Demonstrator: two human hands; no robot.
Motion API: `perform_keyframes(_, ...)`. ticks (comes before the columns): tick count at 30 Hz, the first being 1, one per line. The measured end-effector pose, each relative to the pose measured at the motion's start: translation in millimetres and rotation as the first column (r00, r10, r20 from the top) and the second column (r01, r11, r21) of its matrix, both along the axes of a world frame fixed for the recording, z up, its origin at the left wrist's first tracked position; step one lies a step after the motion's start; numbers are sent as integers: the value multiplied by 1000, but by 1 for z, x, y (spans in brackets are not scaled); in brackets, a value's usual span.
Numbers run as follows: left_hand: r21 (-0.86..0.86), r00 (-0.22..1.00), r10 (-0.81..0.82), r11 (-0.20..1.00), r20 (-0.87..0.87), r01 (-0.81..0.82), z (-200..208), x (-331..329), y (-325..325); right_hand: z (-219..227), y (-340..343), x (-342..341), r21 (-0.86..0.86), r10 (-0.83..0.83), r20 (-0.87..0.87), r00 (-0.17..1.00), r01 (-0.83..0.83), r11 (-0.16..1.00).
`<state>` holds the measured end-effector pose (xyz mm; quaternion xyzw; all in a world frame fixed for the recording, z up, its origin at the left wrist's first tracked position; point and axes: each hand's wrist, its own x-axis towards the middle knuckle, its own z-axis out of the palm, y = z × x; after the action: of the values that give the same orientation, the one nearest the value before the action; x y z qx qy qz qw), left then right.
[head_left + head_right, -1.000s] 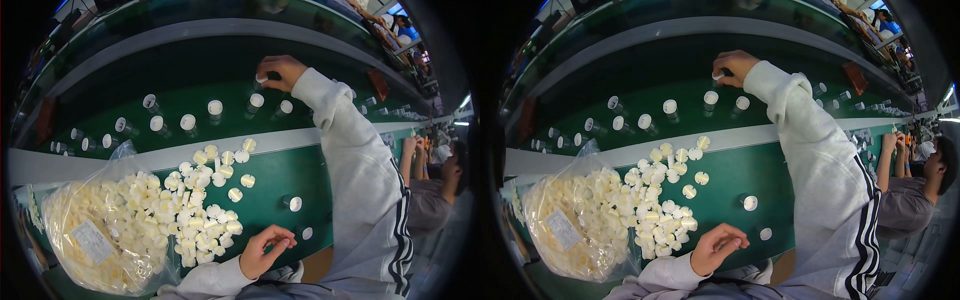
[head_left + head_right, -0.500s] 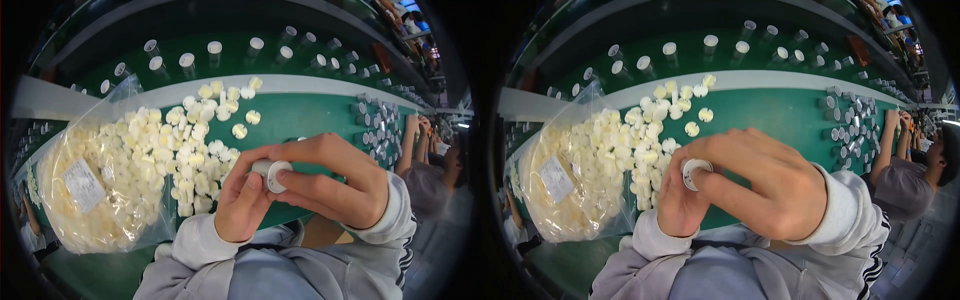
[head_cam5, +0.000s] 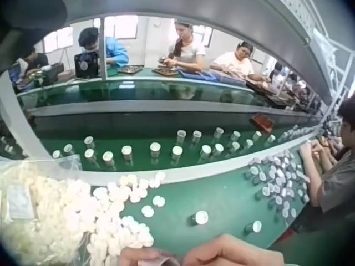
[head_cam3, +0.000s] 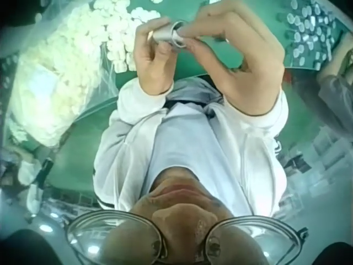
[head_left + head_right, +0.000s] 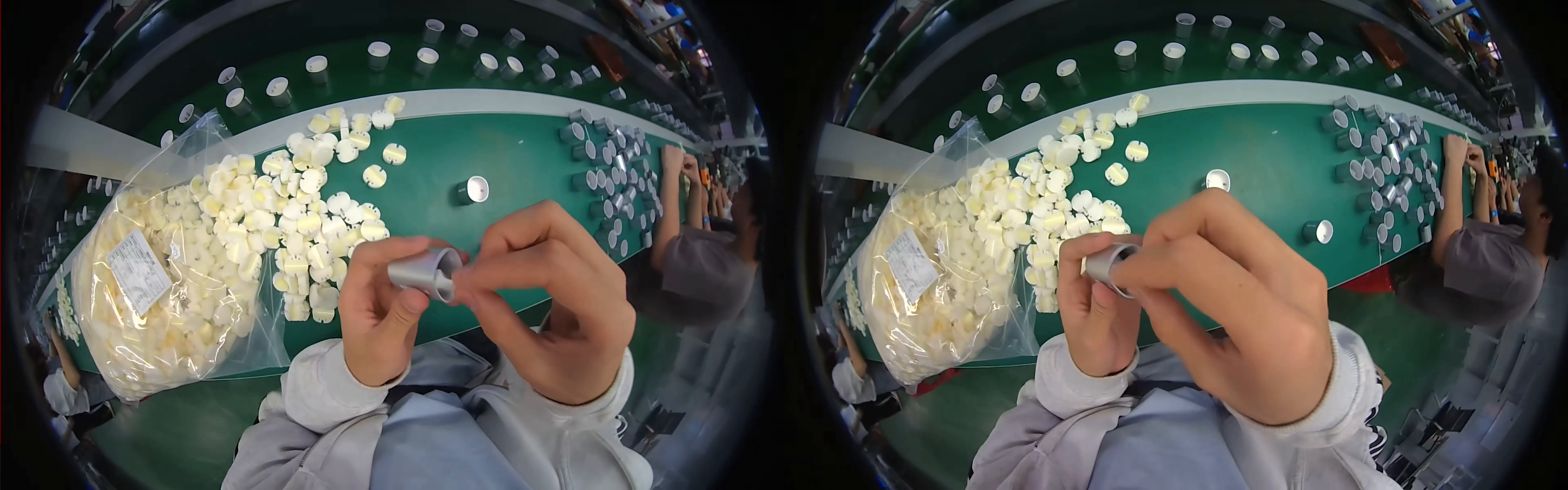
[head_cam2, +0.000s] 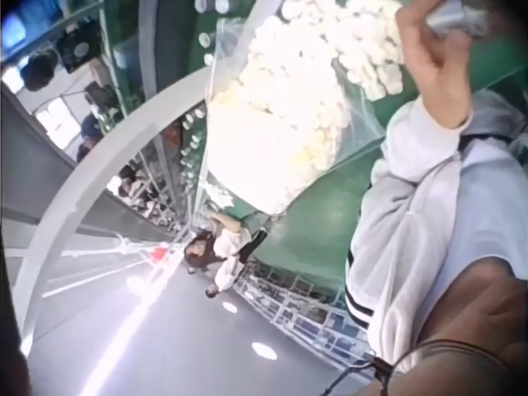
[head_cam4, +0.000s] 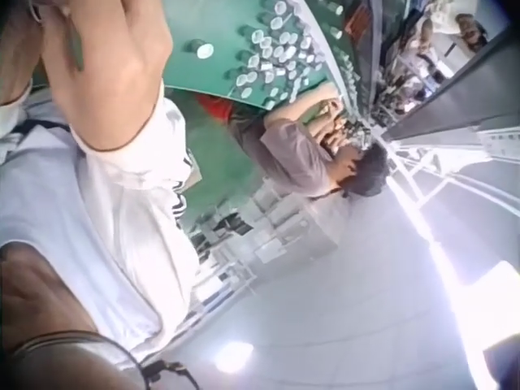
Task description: The person inserts small white plastic components into silver metal cups by hand on an assembly line.
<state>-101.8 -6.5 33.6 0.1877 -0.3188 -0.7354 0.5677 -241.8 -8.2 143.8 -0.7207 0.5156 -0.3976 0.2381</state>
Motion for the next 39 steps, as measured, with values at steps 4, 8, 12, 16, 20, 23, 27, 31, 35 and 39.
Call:
perform_keyframes(4, 6, 978, -108, 994, -181, 111, -2, 4, -2, 2, 5, -9, 110, 53, 40, 998, -57, 992)
perform_keyframes(8, 108, 993, -117, 987, 4, 116, 8, 4, 2, -4, 5, -12, 35, 119, 32, 992, -120, 992)
perform_keyframes(12, 124, 988, -153, 981, 11, 150, 6, 6, 3, -8, 1, -14, -60, 74, -31, 997, -75, 995)
perform_keyframes(16, 157, 979, -197, 966, -54, 204, 4, 6, 1, -9, -3, -24, -60, 169, -73, 983, -173, 983)
perform_keyframes(20, 232, 929, -328, 903, -172, 362, 6, 10, -3, -9, -4, -31, -83, 167, -88, 982, -174, 981)
perform_keyframes(23, 232, 921, -350, 894, -172, 383, 3, 10, -3, -12, -5, -36, -115, 194, -93, 977, -204, 972)
perform_keyframes(27, 217, 903, -377, 882, -206, 418, 0, 10, -4, -10, -7, -42, -80, 222, -155, 963, -236, 968)
perform_keyframes(31, 280, 934, -351, 893, -62, 354, 5, 5, -4, -9, -7, -41, 21, 168, -105, 980, -167, 986)
perform_keyframes(35, 251, 936, -344, 902, -76, 351, 4, 7, -4, -19, -13, -48, 41, 193, -18, 981, -192, 981)
perform_keyframes(39, 267, 912, -394, 872, -115, 410, 4, 8, -4, -17, -7, -48, 66, 190, 84, 978, -196, 978)
